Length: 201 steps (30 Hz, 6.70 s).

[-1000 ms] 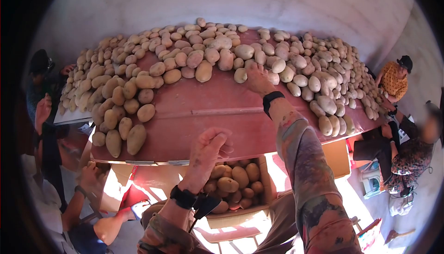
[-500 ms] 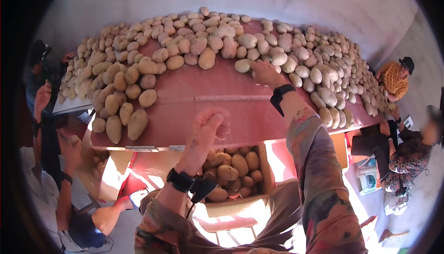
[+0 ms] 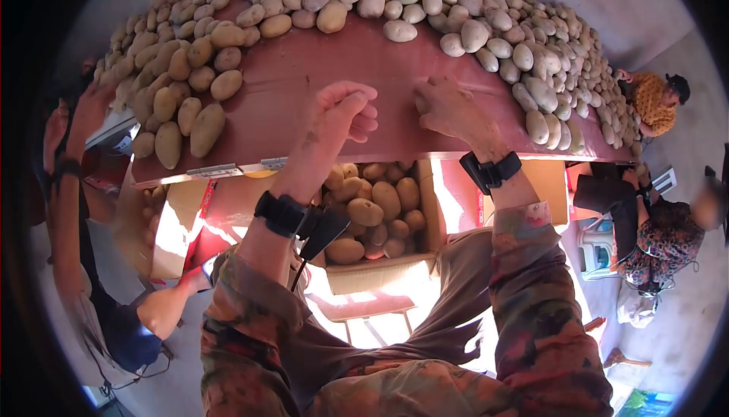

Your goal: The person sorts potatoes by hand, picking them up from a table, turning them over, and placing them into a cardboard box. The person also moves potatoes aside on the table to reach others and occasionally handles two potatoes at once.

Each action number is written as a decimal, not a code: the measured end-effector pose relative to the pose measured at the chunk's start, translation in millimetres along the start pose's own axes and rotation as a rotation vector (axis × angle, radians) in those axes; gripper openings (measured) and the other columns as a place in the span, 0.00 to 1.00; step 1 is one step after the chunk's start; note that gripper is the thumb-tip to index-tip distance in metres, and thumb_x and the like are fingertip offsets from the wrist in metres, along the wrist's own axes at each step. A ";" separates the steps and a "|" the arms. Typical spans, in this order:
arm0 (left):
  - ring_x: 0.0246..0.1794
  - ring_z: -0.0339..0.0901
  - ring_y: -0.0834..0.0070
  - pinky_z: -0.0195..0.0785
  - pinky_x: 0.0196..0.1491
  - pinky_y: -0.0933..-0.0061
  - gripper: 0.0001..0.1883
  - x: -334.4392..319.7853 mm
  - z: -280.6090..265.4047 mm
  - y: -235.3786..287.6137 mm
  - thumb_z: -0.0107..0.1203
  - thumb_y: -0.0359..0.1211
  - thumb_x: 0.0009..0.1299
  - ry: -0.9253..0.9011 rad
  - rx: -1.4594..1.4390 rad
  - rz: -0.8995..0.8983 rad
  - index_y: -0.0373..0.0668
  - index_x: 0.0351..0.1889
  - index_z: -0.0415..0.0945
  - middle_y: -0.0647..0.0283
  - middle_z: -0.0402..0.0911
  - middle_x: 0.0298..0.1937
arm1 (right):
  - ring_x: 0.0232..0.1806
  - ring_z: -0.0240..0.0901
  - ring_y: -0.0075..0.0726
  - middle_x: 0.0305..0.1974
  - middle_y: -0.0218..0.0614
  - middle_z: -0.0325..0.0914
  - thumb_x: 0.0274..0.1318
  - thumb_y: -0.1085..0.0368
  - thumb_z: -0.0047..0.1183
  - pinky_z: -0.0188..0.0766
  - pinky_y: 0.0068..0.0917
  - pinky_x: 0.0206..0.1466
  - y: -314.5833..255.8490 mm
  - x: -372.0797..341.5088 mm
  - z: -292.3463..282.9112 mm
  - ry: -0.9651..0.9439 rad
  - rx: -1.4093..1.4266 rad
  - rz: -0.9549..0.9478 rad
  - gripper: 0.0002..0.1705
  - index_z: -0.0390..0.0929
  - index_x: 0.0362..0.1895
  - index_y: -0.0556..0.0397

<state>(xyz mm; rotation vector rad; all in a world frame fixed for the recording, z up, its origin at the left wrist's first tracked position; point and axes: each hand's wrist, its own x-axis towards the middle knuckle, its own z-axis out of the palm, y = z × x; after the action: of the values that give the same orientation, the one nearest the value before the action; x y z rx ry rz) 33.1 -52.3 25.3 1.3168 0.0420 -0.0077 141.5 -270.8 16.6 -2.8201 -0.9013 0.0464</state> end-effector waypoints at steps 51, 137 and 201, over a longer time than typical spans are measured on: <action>0.34 0.78 0.79 0.70 0.36 0.79 0.12 -6.1 0.5 10.7 0.50 0.37 0.74 0.038 0.085 0.014 0.40 0.46 0.80 0.66 0.80 0.35 | 0.35 0.78 0.47 0.33 0.42 0.79 0.58 0.61 0.53 0.73 0.42 0.38 -66.3 -54.9 66.5 -0.547 0.092 -0.458 0.09 0.76 0.37 0.52; 0.31 0.79 0.83 0.72 0.33 0.81 0.11 6.1 10.2 1.9 0.51 0.36 0.74 -0.056 0.129 -0.024 0.42 0.45 0.80 0.67 0.82 0.33 | 0.39 0.80 0.51 0.31 0.43 0.79 0.54 0.59 0.59 0.76 0.42 0.45 -48.9 -78.6 29.7 -0.541 0.121 -0.460 0.17 0.77 0.44 0.55; 0.30 0.75 0.83 0.70 0.32 0.80 0.09 9.9 16.3 -12.9 0.52 0.38 0.73 -0.136 0.323 -0.078 0.45 0.44 0.78 0.70 0.77 0.33 | 0.58 0.68 0.53 0.52 0.48 0.70 0.51 0.67 0.56 0.69 0.49 0.57 66.0 11.0 18.1 0.022 -0.073 0.188 0.21 0.72 0.52 0.55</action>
<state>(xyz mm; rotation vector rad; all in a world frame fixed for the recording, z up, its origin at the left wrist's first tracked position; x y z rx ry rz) 43.0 -71.1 16.6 1.6337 -0.0253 -0.1764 186.7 -314.2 -12.8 -2.9580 -0.6435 0.0077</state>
